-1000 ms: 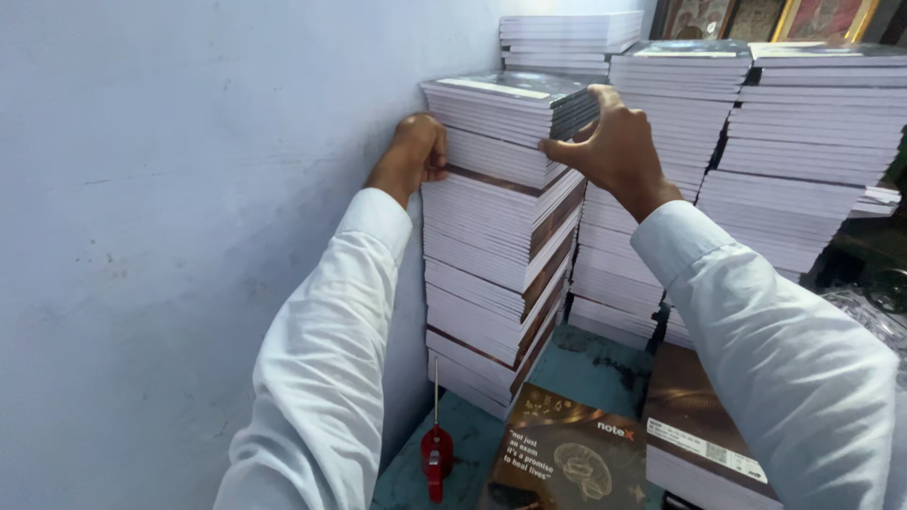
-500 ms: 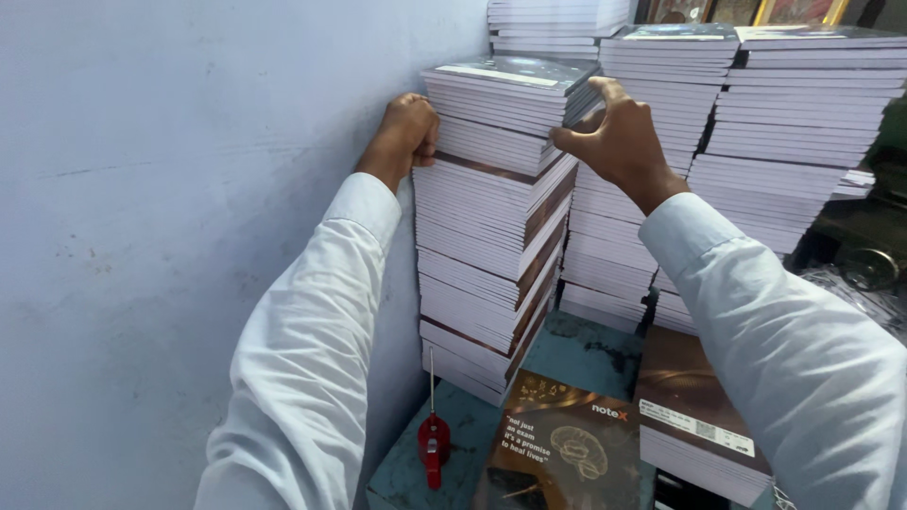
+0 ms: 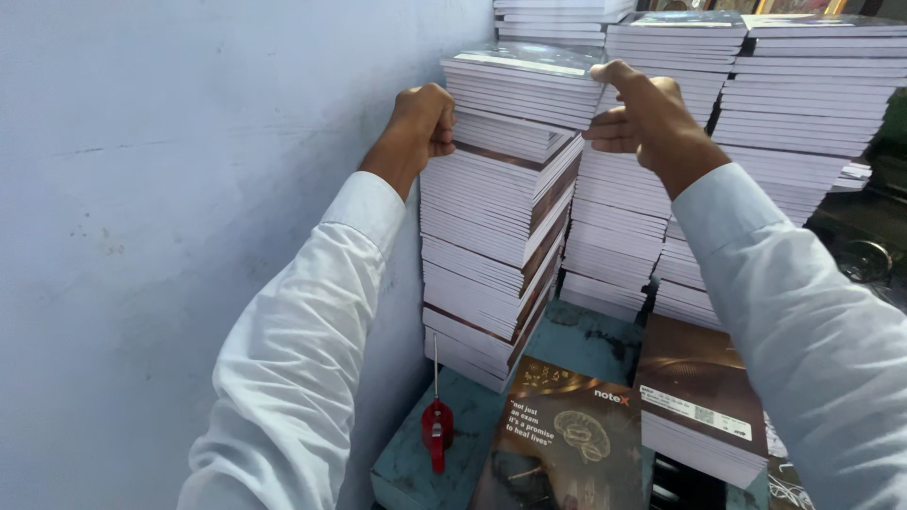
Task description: The person stacks notebooks on a table, moves a stack to a green stool, and writes on a blank sheet of paper placed on top of the stack.
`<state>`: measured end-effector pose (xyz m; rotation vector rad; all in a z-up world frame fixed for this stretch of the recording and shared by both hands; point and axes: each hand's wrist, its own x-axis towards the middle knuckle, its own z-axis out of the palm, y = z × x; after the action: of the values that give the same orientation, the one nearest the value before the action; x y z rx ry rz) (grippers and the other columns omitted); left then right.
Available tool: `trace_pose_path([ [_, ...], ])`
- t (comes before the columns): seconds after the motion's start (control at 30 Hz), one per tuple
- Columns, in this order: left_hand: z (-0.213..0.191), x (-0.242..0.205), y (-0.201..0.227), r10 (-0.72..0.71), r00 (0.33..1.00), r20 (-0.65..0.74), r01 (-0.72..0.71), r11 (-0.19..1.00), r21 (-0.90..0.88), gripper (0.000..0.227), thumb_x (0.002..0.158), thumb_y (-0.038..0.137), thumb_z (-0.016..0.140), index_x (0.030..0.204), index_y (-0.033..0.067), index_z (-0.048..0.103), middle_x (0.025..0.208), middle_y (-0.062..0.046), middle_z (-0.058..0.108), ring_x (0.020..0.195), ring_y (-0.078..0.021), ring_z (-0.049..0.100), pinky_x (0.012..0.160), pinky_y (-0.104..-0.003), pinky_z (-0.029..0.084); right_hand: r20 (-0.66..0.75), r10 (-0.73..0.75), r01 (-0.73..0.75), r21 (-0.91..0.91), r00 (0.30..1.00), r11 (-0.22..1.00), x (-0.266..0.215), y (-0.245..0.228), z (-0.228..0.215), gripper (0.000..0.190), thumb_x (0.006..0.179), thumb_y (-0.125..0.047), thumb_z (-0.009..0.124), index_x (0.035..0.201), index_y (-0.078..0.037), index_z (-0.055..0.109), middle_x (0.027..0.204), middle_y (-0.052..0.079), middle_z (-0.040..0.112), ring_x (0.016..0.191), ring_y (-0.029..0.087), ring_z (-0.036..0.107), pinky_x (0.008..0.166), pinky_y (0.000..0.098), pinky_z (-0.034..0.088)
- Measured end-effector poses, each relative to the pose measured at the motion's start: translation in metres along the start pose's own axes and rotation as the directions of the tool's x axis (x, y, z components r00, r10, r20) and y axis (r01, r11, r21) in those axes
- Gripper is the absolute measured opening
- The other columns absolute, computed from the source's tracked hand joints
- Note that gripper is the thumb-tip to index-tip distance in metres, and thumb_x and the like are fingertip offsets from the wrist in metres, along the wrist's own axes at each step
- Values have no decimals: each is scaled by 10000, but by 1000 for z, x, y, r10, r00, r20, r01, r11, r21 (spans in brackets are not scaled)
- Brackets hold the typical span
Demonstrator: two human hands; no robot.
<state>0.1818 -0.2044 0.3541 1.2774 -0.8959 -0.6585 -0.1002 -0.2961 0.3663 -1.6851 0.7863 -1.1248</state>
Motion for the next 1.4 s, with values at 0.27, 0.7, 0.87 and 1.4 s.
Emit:
trace_pose_path([
  [0.27, -2, -22, -1, 34, 998, 52, -38, 997, 74, 306, 681, 20, 527, 932, 110, 677, 694, -12, 529, 540, -135, 494, 550, -347, 506, 92, 309, -311, 9, 947, 950, 29, -4, -13, 771, 892, -496, 685, 1269, 154, 509, 1124, 268, 650, 988, 332, 730, 839, 399, 622],
  [0.7, 80, -36, -51, 82, 996, 42, -91, 947, 308, 358, 895, 367, 681, 1014, 30, 661, 800, -95, 762, 542, -162, 650, 476, -299, 542, 57, 422, -420, -51, 905, 906, 31, 3, 0, 867, 844, -703, 688, 1148, 94, 534, 907, 121, 589, 708, 168, 633, 548, 271, 496],
  [0.87, 111, -56, -47, -14, 978, 208, 35, 995, -98, 376, 938, 335, 692, 989, -37, 703, 800, -100, 721, 561, -151, 635, 458, -283, 485, 100, 418, -423, 35, 903, 905, 24, 3, 5, 662, 789, -656, 680, 949, -33, 522, 728, 34, 504, 548, 119, 482, 441, 259, 334],
  [1.4, 125, -54, -41, -90, 996, -11, 84, 966, -246, 189, 883, 168, 679, 954, -3, 715, 788, -118, 762, 504, -158, 624, 396, -301, 375, 212, 364, -379, 34, 907, 925, -10, -8, 3, 549, 804, -642, 617, 784, -105, 504, 644, -10, 423, 557, 95, 392, 475, 276, 298],
])
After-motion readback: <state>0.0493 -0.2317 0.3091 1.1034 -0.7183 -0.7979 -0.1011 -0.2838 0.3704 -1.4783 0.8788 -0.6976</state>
